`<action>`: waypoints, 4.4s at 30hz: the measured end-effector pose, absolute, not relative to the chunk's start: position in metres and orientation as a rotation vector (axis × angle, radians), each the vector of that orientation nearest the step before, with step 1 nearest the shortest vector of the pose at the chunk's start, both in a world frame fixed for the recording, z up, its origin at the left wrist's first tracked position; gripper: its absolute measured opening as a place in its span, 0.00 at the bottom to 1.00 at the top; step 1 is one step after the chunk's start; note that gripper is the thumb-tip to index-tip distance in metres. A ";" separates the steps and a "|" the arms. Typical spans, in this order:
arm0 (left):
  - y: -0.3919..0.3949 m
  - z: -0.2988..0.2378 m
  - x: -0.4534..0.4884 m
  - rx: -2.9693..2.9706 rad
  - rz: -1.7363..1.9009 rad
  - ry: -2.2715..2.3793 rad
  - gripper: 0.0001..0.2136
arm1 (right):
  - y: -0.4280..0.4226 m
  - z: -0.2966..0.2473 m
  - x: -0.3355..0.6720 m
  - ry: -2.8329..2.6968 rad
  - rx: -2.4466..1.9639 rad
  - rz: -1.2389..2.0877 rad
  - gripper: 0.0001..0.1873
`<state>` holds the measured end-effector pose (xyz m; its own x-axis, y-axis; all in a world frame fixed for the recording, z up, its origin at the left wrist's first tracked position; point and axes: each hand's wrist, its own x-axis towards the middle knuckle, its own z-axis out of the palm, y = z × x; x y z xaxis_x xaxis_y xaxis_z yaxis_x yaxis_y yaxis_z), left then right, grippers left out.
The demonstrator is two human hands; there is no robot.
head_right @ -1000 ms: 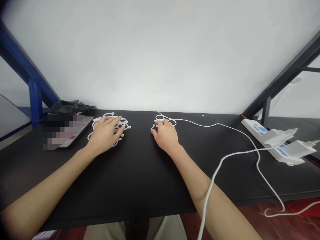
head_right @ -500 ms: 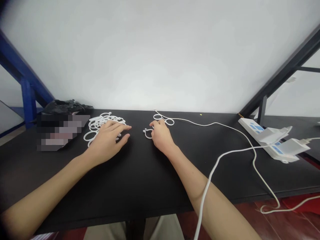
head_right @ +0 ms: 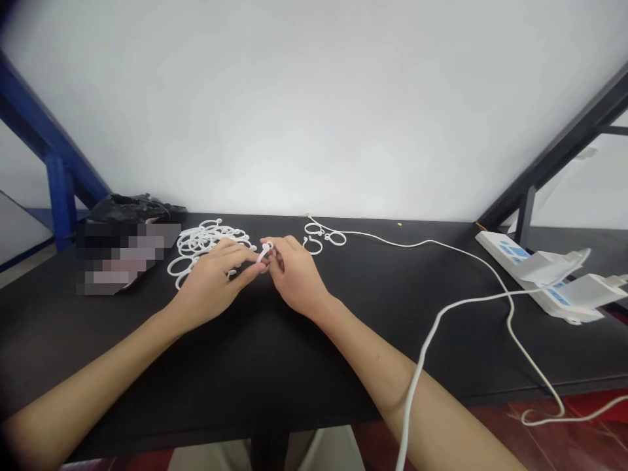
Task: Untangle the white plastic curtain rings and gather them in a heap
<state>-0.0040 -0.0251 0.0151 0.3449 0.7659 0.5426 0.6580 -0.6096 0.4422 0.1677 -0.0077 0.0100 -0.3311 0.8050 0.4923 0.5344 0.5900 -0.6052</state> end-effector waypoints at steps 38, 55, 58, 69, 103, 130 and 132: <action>-0.008 0.017 -0.036 2.558 1.044 1.536 0.08 | 0.004 0.012 0.181 -1.822 -1.187 0.442 0.11; -0.004 0.008 -0.051 2.668 0.806 1.622 0.13 | 0.022 -0.001 0.206 -2.094 -1.775 -0.012 0.15; -0.006 0.011 -0.049 2.636 0.855 1.623 0.12 | 0.024 -0.003 0.207 -2.135 -1.750 -0.014 0.12; -0.016 0.018 -0.033 2.554 0.963 1.537 0.13 | 0.013 0.007 0.192 -2.056 -1.201 0.183 0.05; -0.018 0.024 -0.042 2.708 1.053 1.350 0.10 | 0.006 0.008 0.181 -1.930 -1.168 0.508 0.19; -0.016 0.012 -0.038 2.763 0.837 1.292 0.09 | 0.016 0.018 0.207 -2.037 -1.609 0.016 0.15; -0.021 0.012 -0.030 2.725 0.939 1.328 0.10 | 0.006 0.025 0.193 -1.989 -1.333 0.397 0.11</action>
